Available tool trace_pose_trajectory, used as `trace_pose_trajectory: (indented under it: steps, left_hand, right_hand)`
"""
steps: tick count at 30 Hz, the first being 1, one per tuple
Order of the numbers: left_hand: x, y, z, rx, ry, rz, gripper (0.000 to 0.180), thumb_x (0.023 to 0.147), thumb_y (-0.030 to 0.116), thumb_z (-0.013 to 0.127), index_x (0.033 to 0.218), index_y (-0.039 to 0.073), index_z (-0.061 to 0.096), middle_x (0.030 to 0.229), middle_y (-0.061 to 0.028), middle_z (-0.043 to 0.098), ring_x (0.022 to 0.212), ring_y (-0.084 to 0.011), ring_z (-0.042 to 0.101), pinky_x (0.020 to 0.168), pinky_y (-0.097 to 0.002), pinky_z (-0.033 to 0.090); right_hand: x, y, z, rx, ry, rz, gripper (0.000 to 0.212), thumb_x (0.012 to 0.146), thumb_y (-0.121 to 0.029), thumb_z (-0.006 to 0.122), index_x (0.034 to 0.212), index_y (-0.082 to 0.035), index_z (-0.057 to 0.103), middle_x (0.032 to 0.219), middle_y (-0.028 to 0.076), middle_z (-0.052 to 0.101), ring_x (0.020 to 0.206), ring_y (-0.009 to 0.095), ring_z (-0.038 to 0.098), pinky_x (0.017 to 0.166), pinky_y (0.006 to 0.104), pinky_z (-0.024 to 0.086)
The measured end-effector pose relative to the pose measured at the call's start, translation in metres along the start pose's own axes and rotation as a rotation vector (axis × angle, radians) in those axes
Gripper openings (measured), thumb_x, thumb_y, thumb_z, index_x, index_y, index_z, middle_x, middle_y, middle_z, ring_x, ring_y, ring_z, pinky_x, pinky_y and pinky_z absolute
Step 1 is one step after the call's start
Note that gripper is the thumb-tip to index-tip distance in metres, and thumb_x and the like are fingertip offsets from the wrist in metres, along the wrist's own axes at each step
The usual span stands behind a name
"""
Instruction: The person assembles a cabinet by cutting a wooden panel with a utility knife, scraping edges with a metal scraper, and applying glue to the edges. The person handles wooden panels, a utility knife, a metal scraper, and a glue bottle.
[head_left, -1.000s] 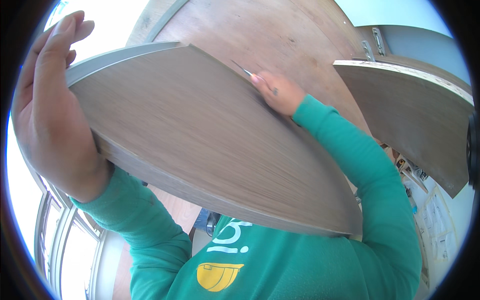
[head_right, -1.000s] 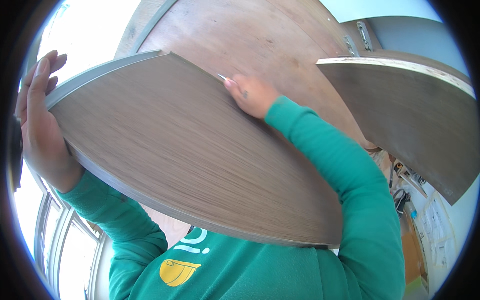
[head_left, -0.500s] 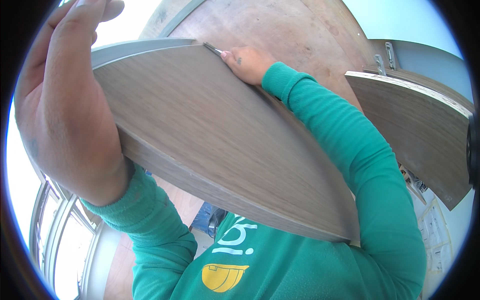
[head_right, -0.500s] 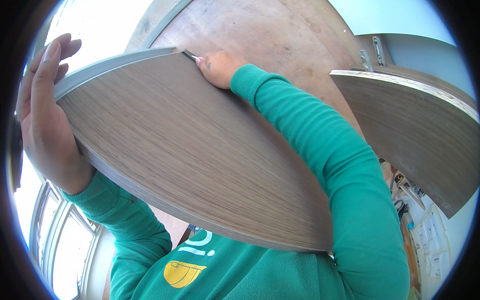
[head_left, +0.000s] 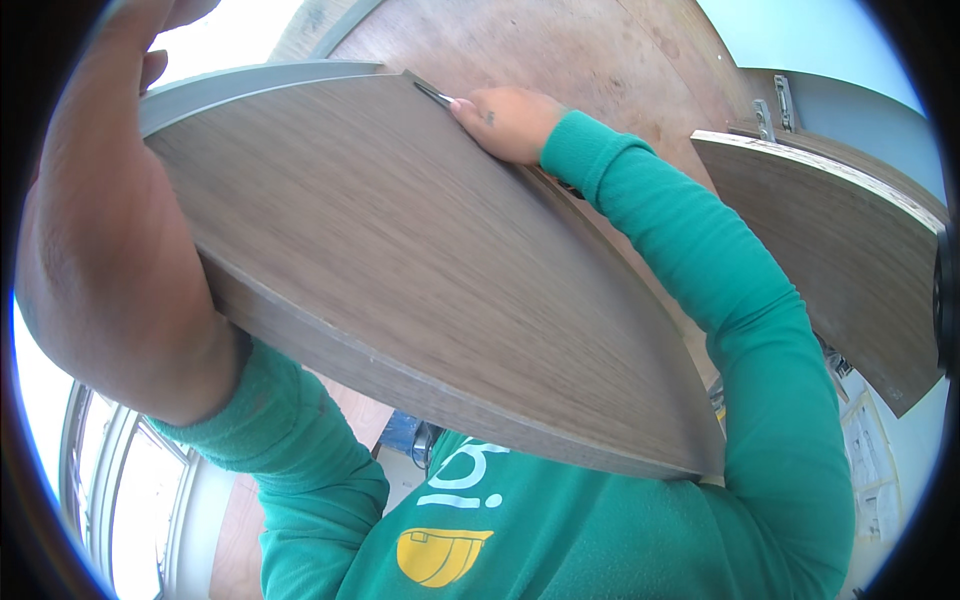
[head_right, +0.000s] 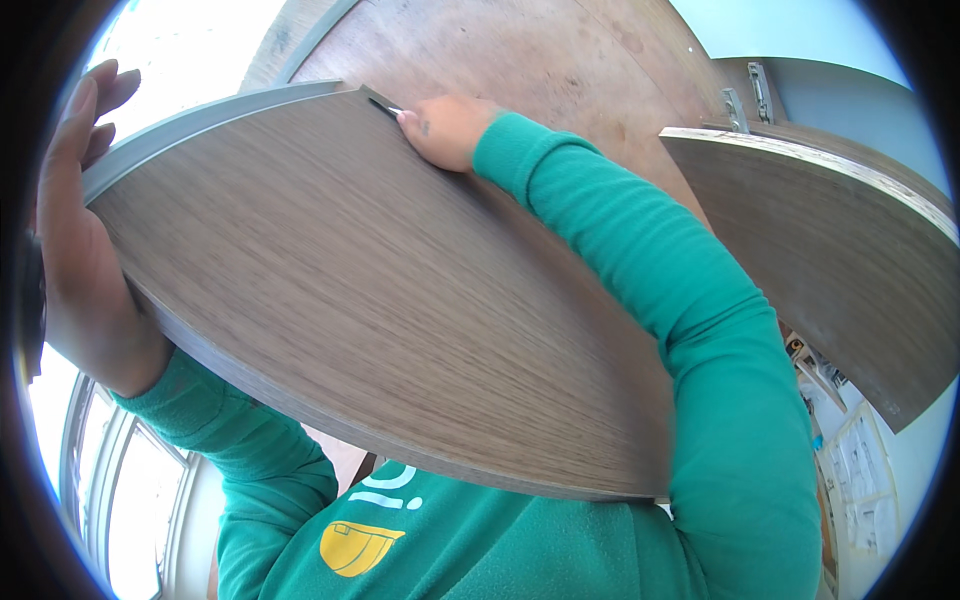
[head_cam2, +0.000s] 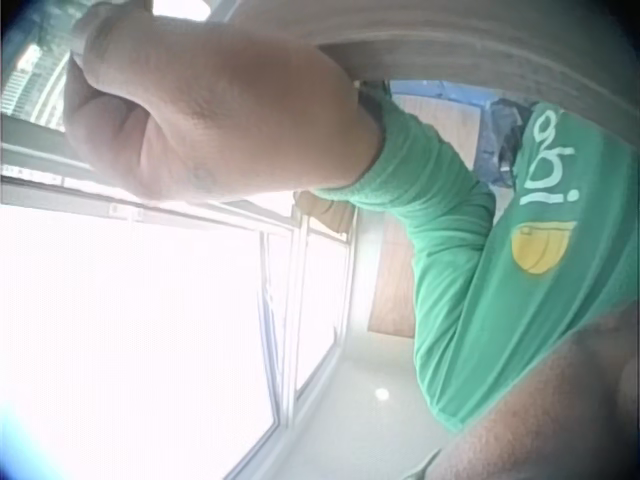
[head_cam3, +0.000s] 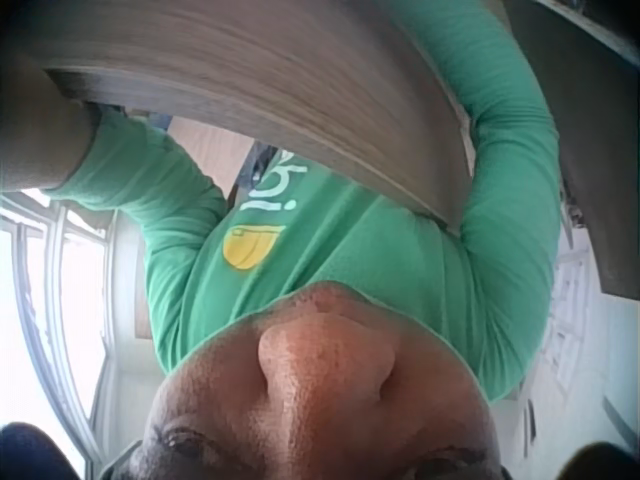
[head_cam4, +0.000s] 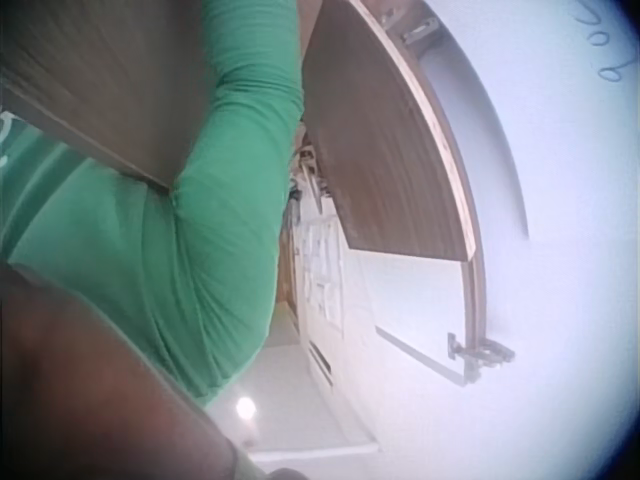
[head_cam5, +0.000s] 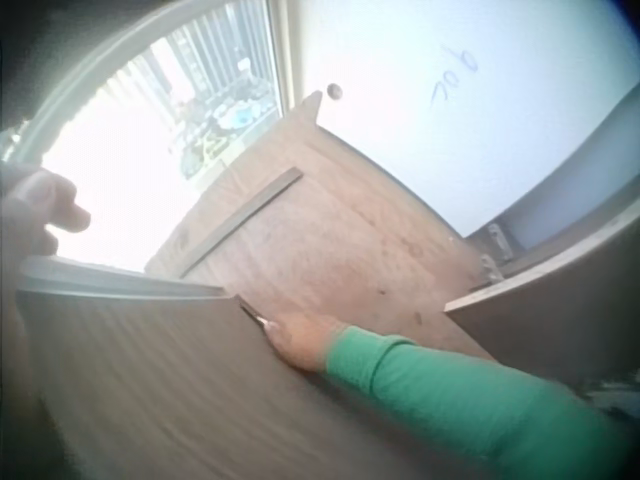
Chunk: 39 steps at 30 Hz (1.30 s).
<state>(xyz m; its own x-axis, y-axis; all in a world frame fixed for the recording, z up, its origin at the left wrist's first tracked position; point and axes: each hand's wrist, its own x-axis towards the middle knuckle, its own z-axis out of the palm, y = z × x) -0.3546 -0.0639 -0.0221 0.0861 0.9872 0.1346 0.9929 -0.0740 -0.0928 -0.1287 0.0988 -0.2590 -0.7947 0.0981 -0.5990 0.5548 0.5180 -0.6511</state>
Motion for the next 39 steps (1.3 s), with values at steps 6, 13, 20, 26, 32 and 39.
trace_pose_trajectory:
  steps: [6, 13, 20, 26, 32, 39]
  left_hand:
    - [0.001, -0.003, -0.011, -0.044, -0.078, 0.017, 0.045, 0.102, 0.021, 0.053, 0.147, 0.011, 0.053, 0.138, -0.0183, 0.065, 0.127, -0.0334, 0.063, 0.109, -0.0426, 0.047]
    - [0.010, 0.010, -0.017, 0.140, -0.059, 0.028, 0.044, 0.097, 0.013, 0.066, 0.140, 0.012, 0.058, 0.130, -0.0167, 0.070, 0.122, -0.0323, 0.066, 0.103, -0.0407, 0.052]
    - [0.011, 0.019, -0.014, 0.163, 0.003, 0.005, 0.042, 0.095, 0.012, 0.071, 0.135, 0.014, 0.063, 0.127, -0.0153, 0.072, 0.118, -0.0310, 0.068, 0.099, -0.0387, 0.055]
    - [0.012, 0.021, -0.013, 0.182, 0.017, -0.003, 0.039, 0.095, 0.013, 0.072, 0.134, 0.014, 0.064, 0.125, -0.0148, 0.072, 0.117, -0.0303, 0.069, 0.098, -0.0388, 0.056]
    - [0.012, 0.016, -0.014, 0.182, 0.012, 0.037, 0.040, 0.094, 0.012, 0.072, 0.133, 0.014, 0.064, 0.123, -0.0155, 0.073, 0.116, -0.0304, 0.069, 0.097, -0.0390, 0.056]
    - [0.007, 0.005, -0.016, 0.109, -0.055, 0.030, 0.041, 0.098, 0.009, 0.065, 0.138, 0.013, 0.061, 0.126, -0.0162, 0.071, 0.118, -0.0305, 0.069, 0.101, -0.0392, 0.054]
  right_hand:
    - [-0.043, 0.029, 0.009, -0.005, -0.077, 0.048, 0.055, 0.108, -0.045, 0.033, 0.112, -0.004, 0.069, 0.099, 0.025, 0.071, 0.096, 0.045, 0.066, 0.088, 0.0526, 0.051]
    - [-0.134, 0.060, 0.010, -0.029, -0.130, 0.183, 0.053, 0.109, -0.044, 0.035, 0.105, -0.003, 0.067, 0.094, 0.026, 0.069, 0.093, 0.044, 0.066, 0.085, 0.0528, 0.051]
    - [-0.054, 0.027, 0.009, 0.286, 0.152, -0.036, 0.060, 0.109, -0.047, 0.033, 0.097, 0.001, 0.067, 0.094, 0.026, 0.069, 0.092, 0.045, 0.066, 0.085, 0.0524, 0.050]
    - [0.012, -0.002, 0.005, 0.116, 0.051, 0.040, 0.061, 0.109, -0.046, 0.032, 0.109, 0.002, 0.070, 0.108, 0.026, 0.072, 0.102, 0.045, 0.067, 0.093, 0.0516, 0.051]
    - [0.014, -0.009, 0.001, 0.058, 0.017, 0.051, 0.063, 0.109, -0.047, 0.030, 0.111, 0.001, 0.071, 0.109, 0.026, 0.072, 0.103, 0.043, 0.067, 0.095, 0.0506, 0.050]
    - [0.015, -0.013, -0.002, 0.068, 0.004, 0.012, 0.062, 0.109, -0.045, 0.028, 0.114, 0.001, 0.071, 0.112, 0.026, 0.071, 0.105, 0.045, 0.066, 0.097, 0.0526, 0.050]
